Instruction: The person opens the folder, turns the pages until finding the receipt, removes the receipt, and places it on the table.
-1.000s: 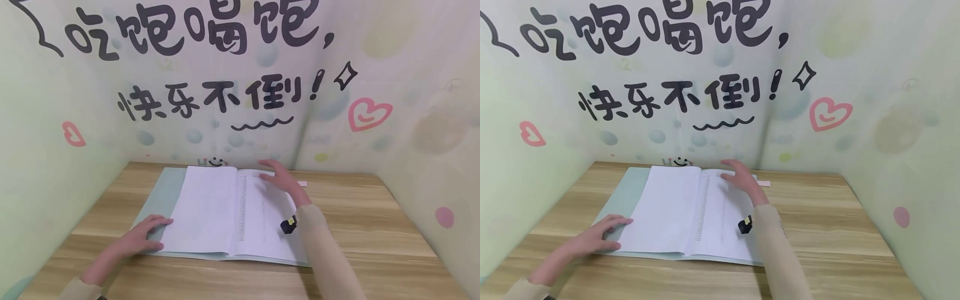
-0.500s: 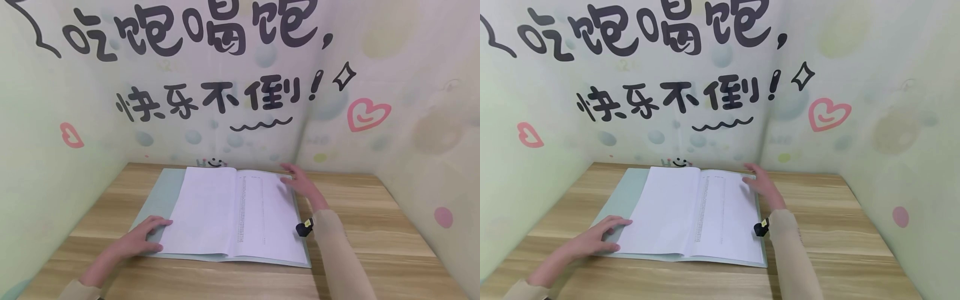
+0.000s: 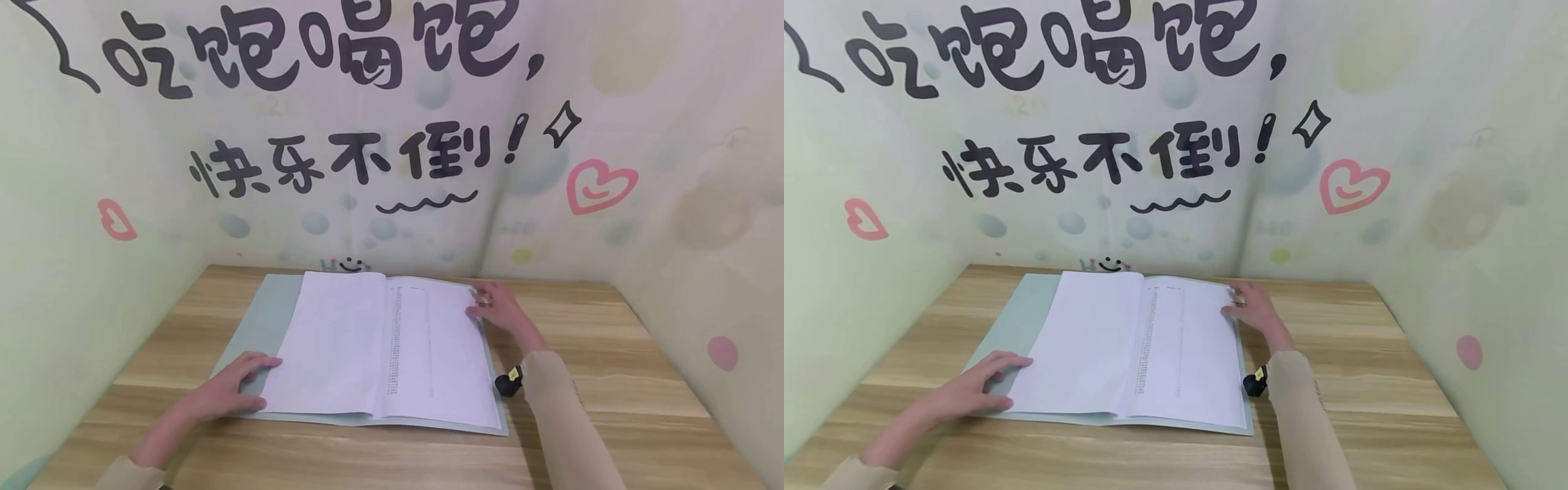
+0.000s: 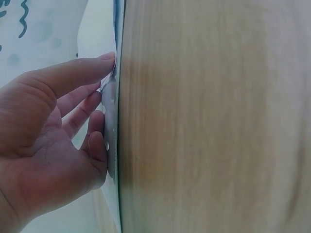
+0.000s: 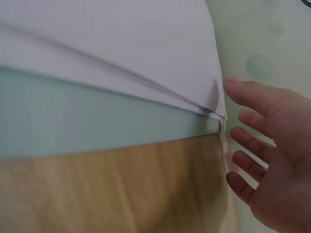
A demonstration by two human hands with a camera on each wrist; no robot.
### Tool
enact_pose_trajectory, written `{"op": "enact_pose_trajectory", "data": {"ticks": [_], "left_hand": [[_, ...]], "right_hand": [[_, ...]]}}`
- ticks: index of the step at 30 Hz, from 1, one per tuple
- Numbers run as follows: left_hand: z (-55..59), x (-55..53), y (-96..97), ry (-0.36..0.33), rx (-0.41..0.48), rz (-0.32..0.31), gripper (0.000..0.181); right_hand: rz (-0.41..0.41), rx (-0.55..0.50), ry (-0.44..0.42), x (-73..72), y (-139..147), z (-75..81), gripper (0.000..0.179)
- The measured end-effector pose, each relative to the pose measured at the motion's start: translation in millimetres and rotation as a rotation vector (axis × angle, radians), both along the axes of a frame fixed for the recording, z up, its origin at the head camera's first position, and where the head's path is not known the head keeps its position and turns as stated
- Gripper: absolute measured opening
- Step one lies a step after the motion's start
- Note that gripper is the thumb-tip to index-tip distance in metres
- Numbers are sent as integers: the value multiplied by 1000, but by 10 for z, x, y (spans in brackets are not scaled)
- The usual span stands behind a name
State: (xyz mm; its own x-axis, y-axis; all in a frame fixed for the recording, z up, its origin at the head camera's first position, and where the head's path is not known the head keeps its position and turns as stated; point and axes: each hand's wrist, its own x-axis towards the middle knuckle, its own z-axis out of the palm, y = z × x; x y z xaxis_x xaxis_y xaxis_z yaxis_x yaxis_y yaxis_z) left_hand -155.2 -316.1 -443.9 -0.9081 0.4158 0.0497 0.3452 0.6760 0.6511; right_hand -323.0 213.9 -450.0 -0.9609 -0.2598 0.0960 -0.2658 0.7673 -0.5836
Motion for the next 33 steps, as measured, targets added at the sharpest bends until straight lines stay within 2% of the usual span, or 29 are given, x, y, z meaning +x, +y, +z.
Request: {"op": "enact_pose_trajectory", "data": {"ticks": [5,12,21,28,33], "left_hand": [[-21,-15,-8,9,6,-8,61],[-3,-18,-1,16,11,-12,61],[17,6,20,-18,-3,-4,62],[-4,-8,11,5,8,-8,61],[-7,-12,1,3,16,-5,61]], "right_hand": [[-22,72,-24,20,43,-82,69],[-36,68,-55,24,63,-99,69],[13,86,-38,1,86,-88,72],[54,79,-97,-28,140,-66,73],[78,115,-91,-31,135,-47,75]]}}
